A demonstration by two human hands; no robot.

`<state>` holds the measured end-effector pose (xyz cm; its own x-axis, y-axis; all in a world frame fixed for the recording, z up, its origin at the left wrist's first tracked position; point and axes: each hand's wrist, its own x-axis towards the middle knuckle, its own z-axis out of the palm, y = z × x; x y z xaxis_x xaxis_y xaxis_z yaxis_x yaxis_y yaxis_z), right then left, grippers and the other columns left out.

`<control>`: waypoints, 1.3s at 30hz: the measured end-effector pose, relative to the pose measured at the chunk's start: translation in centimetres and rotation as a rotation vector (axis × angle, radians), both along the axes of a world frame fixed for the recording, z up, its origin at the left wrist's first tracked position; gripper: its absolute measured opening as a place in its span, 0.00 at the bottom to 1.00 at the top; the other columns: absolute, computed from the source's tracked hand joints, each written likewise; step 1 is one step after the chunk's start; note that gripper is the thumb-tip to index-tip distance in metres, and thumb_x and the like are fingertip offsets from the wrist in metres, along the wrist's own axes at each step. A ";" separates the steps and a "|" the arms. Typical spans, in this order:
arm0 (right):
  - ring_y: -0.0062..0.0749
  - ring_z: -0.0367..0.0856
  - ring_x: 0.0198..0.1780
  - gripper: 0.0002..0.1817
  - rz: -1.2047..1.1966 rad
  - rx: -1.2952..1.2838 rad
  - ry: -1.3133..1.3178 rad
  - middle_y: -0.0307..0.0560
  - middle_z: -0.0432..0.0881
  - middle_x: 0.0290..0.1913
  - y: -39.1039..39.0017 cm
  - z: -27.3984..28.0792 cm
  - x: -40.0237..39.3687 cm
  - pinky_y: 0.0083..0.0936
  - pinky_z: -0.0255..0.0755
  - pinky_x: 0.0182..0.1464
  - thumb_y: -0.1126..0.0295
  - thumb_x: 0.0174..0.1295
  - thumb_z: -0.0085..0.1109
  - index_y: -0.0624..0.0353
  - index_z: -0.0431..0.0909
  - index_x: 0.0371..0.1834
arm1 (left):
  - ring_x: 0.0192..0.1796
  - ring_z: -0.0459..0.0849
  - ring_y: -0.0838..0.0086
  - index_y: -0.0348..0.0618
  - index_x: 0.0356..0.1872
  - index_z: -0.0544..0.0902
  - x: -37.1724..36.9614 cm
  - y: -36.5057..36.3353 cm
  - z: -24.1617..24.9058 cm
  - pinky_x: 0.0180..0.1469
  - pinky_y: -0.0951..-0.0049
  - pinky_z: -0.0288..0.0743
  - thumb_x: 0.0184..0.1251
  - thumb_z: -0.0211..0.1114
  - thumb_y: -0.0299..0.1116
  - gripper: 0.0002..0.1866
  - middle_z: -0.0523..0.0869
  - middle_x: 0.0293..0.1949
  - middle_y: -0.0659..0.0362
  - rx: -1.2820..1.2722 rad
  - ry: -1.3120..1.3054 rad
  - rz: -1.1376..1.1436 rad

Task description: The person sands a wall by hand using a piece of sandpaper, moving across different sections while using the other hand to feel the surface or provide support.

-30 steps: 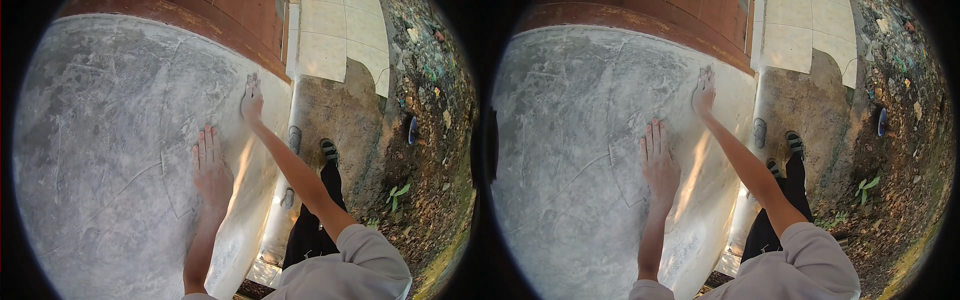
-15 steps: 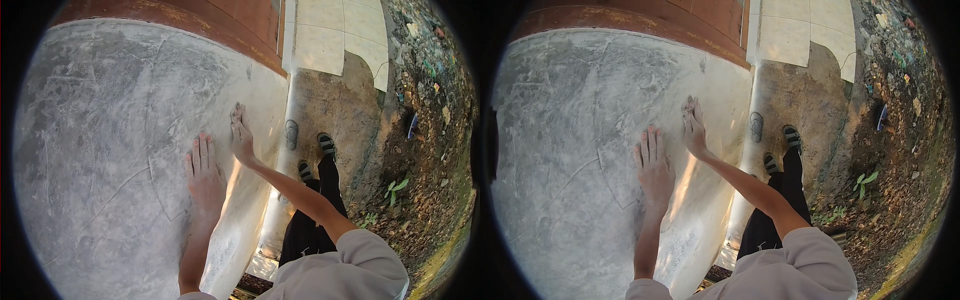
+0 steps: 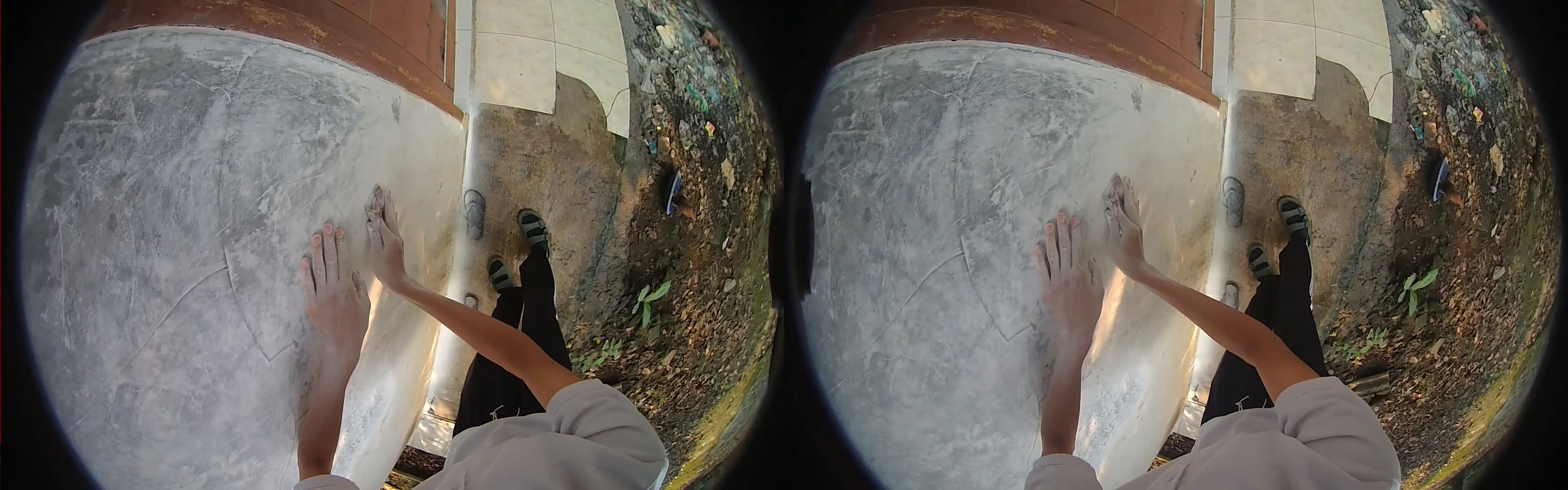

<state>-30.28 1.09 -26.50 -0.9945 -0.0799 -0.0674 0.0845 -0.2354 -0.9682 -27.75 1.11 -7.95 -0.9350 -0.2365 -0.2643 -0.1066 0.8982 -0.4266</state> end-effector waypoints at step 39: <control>0.51 0.51 0.79 0.24 -0.058 -0.004 -0.260 0.61 0.55 0.78 -0.5 -2.2 -15.5 0.40 0.45 0.78 0.63 0.77 0.39 0.63 0.67 0.72 | 0.81 0.50 0.62 0.42 0.76 0.59 1.2 0.2 -0.9 0.80 0.55 0.43 0.66 0.57 0.34 0.36 0.54 0.79 0.54 0.043 -0.002 0.009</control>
<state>-45.79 0.57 -28.75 -0.9466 -0.0237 -0.3215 0.3169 -0.2506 -0.9147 -26.55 1.34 -8.86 -0.9321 -0.2337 -0.2766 -0.1141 0.9145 -0.3881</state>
